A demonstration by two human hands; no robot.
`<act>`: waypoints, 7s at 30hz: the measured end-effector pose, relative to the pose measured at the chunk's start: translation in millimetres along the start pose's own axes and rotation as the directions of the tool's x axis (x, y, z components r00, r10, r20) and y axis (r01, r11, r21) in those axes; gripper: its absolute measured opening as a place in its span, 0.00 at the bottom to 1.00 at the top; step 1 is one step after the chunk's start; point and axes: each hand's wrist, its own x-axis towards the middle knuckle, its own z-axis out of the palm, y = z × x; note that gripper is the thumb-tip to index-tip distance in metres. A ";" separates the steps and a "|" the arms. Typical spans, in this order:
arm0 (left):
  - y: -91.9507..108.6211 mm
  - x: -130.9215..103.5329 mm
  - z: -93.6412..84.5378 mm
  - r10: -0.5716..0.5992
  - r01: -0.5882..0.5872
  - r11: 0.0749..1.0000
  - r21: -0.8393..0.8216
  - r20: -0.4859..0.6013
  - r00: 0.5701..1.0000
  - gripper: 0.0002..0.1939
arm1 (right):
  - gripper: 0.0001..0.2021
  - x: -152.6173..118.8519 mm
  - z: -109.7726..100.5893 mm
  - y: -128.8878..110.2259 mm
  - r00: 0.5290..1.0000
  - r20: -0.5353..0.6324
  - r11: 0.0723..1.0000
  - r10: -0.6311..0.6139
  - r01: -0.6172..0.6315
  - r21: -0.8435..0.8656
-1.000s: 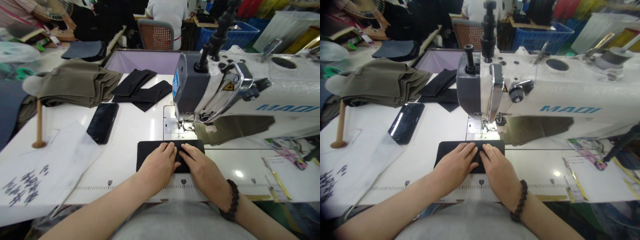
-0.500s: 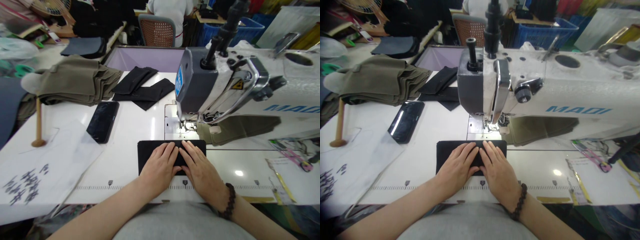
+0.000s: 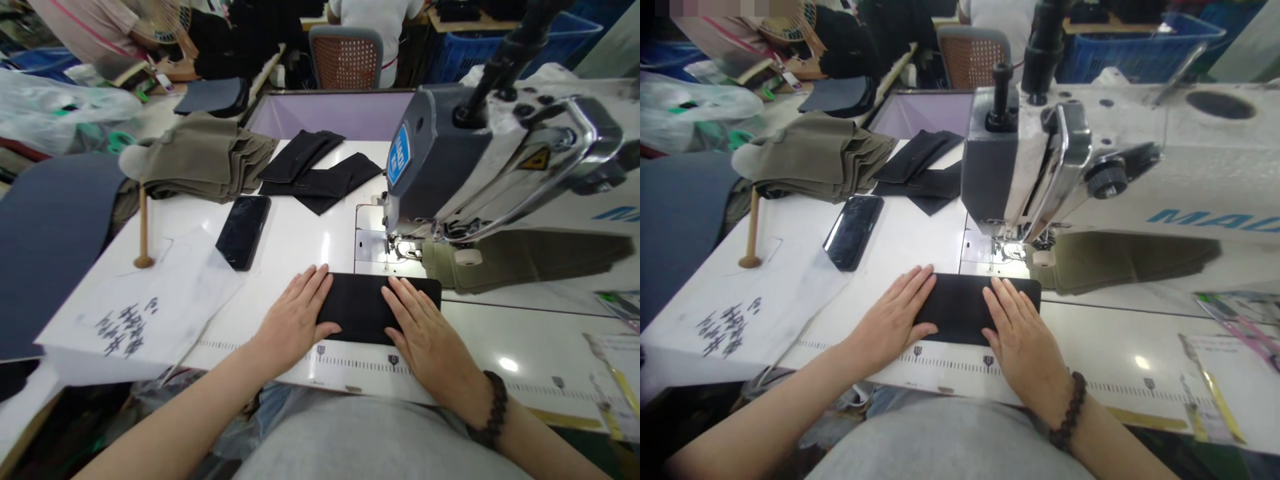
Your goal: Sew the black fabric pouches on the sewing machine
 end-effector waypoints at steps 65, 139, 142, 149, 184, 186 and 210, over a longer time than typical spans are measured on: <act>-2.6 124.4 -6.4 0.263 -0.268 0.962 -0.045 -0.085 0.961 0.23 | 0.14 50.4 -23.9 70.4 0.959 -0.005 0.956 -0.283 0.282 0.079; -6.7 127.7 -1.4 0.378 -0.412 0.896 -0.168 -0.199 0.904 0.09 | 0.16 52.6 -7.0 66.0 0.994 -0.035 0.994 -0.104 0.105 0.015; -6.2 127.8 -2.1 0.366 -0.397 0.904 -0.156 -0.194 0.910 0.09 | 0.16 52.4 -6.8 66.3 0.995 -0.031 0.995 -0.093 0.094 0.030; -2.5 125.5 -5.1 0.327 -0.344 0.933 -0.102 -0.153 0.933 0.11 | 0.16 53.1 -8.1 65.4 0.994 -0.041 0.993 -0.102 0.104 0.048; 11.5 96.6 -23.0 0.566 -0.562 0.817 -0.127 -0.003 0.824 0.11 | 0.16 42.0 -19.8 52.7 0.921 -0.123 0.929 -0.369 0.366 -0.053; 9.9 98.3 -21.4 0.560 -0.557 0.821 -0.127 -0.011 0.828 0.11 | 0.17 42.8 -18.7 54.2 0.928 -0.127 0.937 -0.350 0.344 -0.064; -0.7 121.4 -3.0 0.394 -0.403 0.912 -0.073 -0.110 0.913 0.12 | 0.19 46.2 -7.7 59.4 0.992 -0.029 0.992 -0.123 0.121 -0.038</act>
